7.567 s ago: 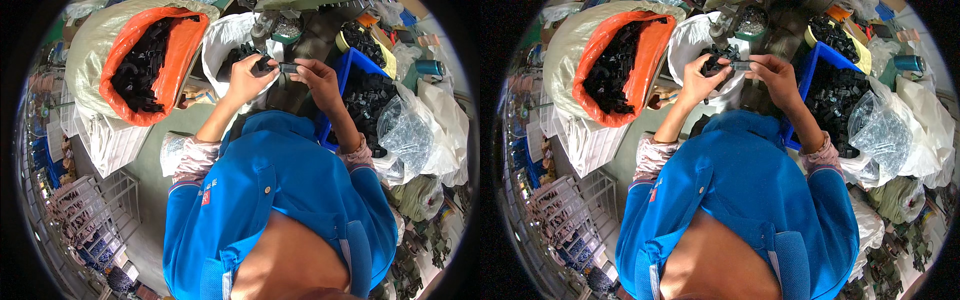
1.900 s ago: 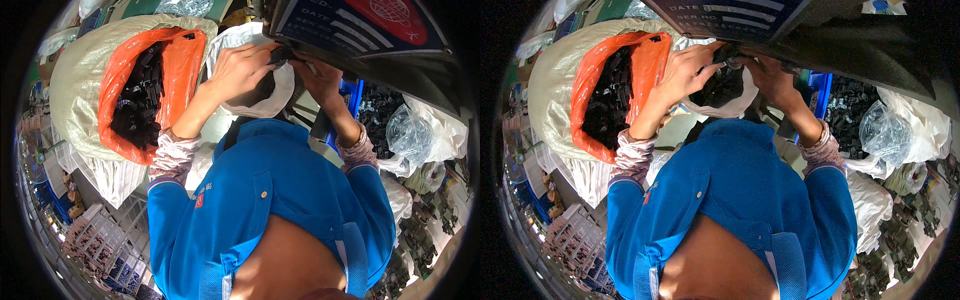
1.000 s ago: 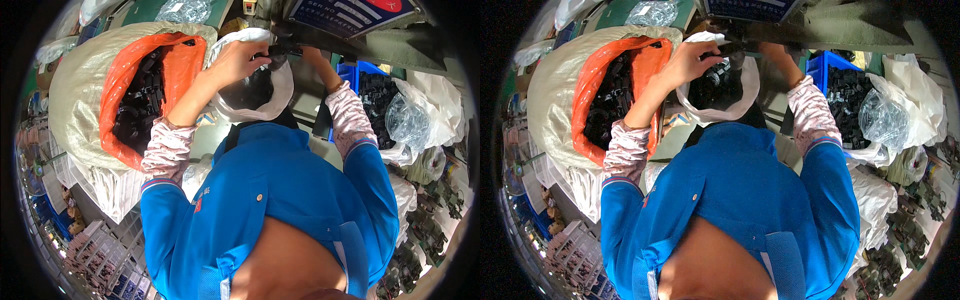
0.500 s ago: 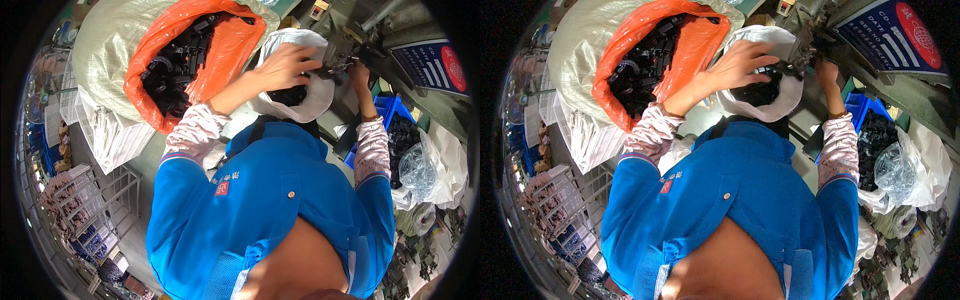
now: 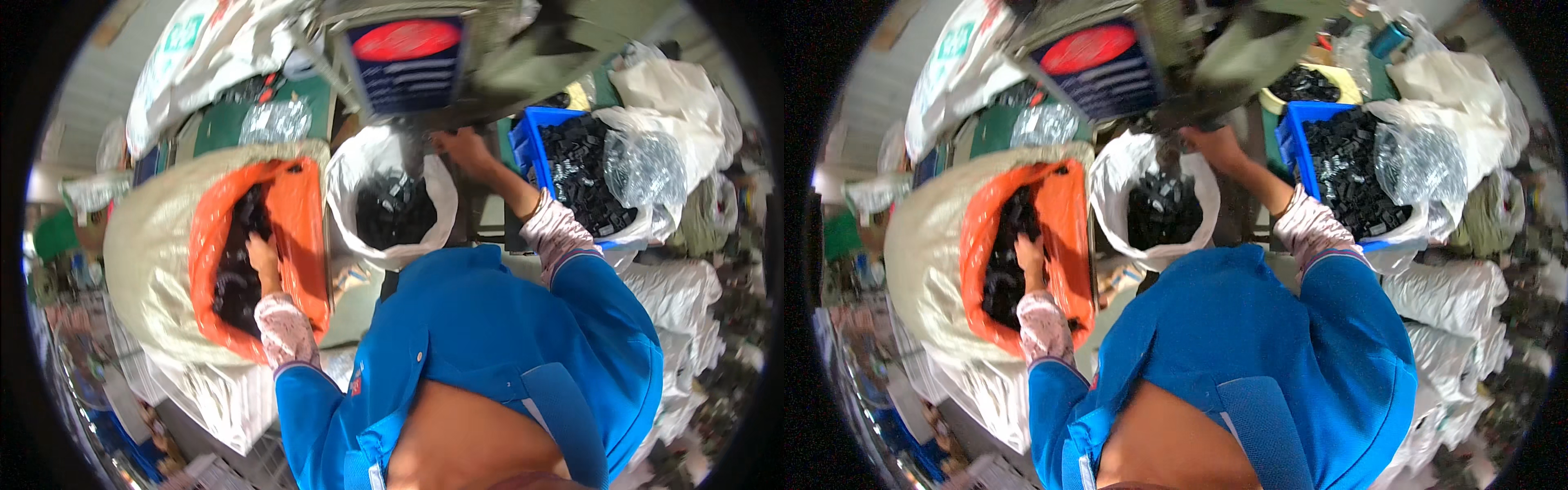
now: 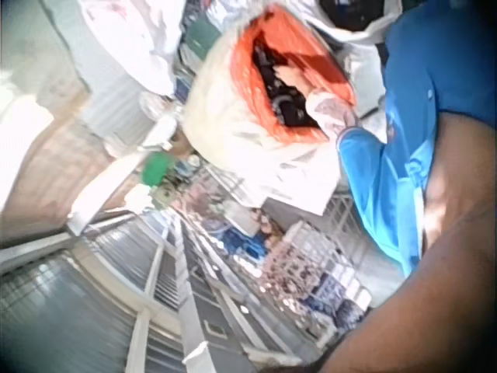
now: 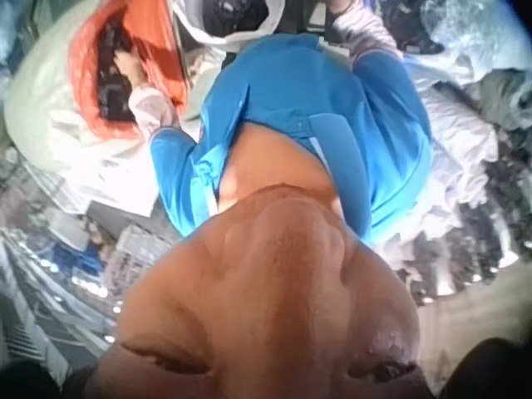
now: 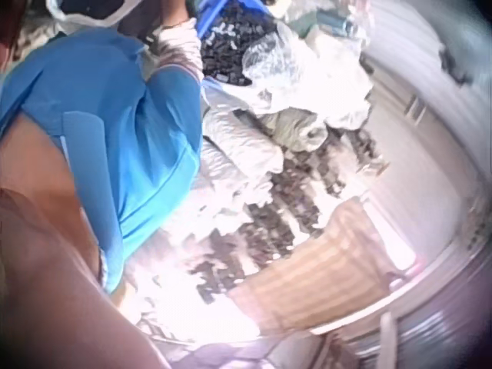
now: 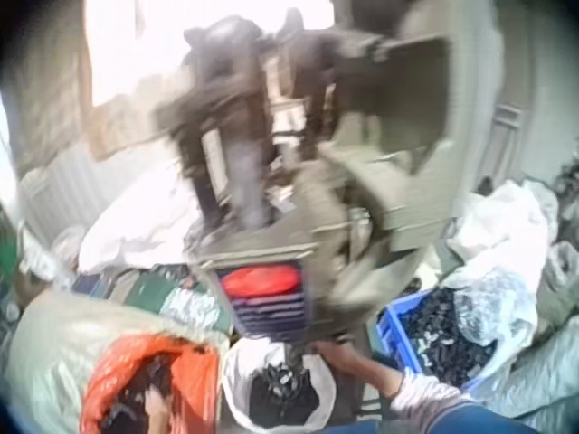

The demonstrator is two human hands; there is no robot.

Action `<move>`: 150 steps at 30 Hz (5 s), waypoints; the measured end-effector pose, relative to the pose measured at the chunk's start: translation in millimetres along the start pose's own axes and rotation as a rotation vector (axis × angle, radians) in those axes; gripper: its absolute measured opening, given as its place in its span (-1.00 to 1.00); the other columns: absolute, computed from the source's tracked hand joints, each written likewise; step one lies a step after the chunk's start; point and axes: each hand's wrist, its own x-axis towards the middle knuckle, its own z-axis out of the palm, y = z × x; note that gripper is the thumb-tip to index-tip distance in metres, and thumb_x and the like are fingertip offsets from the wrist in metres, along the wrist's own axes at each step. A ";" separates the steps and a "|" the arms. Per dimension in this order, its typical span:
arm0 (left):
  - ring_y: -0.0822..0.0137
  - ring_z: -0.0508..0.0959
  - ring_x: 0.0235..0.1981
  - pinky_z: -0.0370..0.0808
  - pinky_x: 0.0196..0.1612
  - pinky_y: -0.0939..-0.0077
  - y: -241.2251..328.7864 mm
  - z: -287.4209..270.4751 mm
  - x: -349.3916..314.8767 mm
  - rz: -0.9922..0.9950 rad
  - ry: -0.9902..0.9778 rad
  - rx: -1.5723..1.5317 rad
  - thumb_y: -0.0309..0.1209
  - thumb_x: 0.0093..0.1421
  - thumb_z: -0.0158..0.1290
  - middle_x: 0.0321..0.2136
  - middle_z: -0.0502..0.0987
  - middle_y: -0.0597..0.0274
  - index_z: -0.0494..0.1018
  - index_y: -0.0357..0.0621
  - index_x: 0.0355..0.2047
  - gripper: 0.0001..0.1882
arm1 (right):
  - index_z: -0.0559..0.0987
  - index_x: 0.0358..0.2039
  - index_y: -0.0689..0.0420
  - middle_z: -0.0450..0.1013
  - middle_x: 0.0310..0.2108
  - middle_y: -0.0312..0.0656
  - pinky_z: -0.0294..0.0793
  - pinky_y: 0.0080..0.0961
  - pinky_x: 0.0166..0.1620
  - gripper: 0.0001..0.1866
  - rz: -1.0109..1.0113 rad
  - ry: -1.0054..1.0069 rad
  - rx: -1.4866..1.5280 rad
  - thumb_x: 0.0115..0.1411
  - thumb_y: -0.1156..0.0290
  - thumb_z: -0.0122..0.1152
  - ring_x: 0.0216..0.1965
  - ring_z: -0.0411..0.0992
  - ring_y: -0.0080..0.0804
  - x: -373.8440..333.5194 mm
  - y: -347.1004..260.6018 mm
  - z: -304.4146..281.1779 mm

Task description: The person repeatedly picks small black plastic parts from a blue bin and a large sack, then uses a handheld tool to press or snap components together. The assembled parts are placed into a white sack. The person occasionally refills the blue bin from the sack and continues the assembly cycle.

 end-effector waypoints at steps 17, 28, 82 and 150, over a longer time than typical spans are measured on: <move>0.49 0.48 -0.44 0.47 -0.44 0.62 51.5 -8.2 -136.2 -0.115 0.136 -1.060 -0.49 0.06 0.18 -0.40 0.49 0.27 0.40 -0.26 -0.23 -0.73 | 0.61 -0.26 0.27 0.52 -0.53 -0.26 0.37 -0.74 -0.43 -0.82 -0.411 -0.139 0.101 0.15 0.48 0.17 -0.54 0.39 -0.69 -37.0 -27.4 0.1; 0.24 0.51 -0.21 0.50 -0.09 0.25 184.2 -63.1 -215.5 0.042 -0.072 -1.603 -0.50 0.15 0.03 -0.26 0.48 0.10 0.30 -0.16 -0.17 -0.76 | 0.68 -0.37 0.08 0.50 -0.64 -0.16 0.40 -0.59 -0.52 -0.86 -0.568 0.058 0.114 0.06 0.35 0.29 -0.63 0.45 -0.57 -25.4 -25.0 36.4; 0.50 0.48 -0.42 0.45 -0.39 0.60 418.3 1.9 -289.4 0.231 -1.218 -1.335 -0.49 0.05 0.22 -0.41 0.53 0.30 0.47 -0.23 -0.19 -0.71 | 0.57 -0.50 0.10 0.49 -0.37 -0.10 0.49 -0.19 -0.28 -0.89 0.111 0.201 -1.224 -0.01 0.36 0.17 -0.30 0.49 -0.09 -134.7 127.3 -222.5; 0.32 0.55 -0.45 0.59 -0.41 0.40 263.2 -61.5 -229.0 -0.090 -0.621 -1.734 -0.44 0.18 0.07 -0.39 0.44 0.20 0.27 -0.23 -0.20 -0.75 | 0.47 -0.07 0.31 0.48 -0.24 -0.17 0.47 -0.56 -0.16 -0.70 0.140 -0.516 0.487 0.21 0.46 0.10 -0.22 0.48 -0.45 -90.1 4.8 -35.0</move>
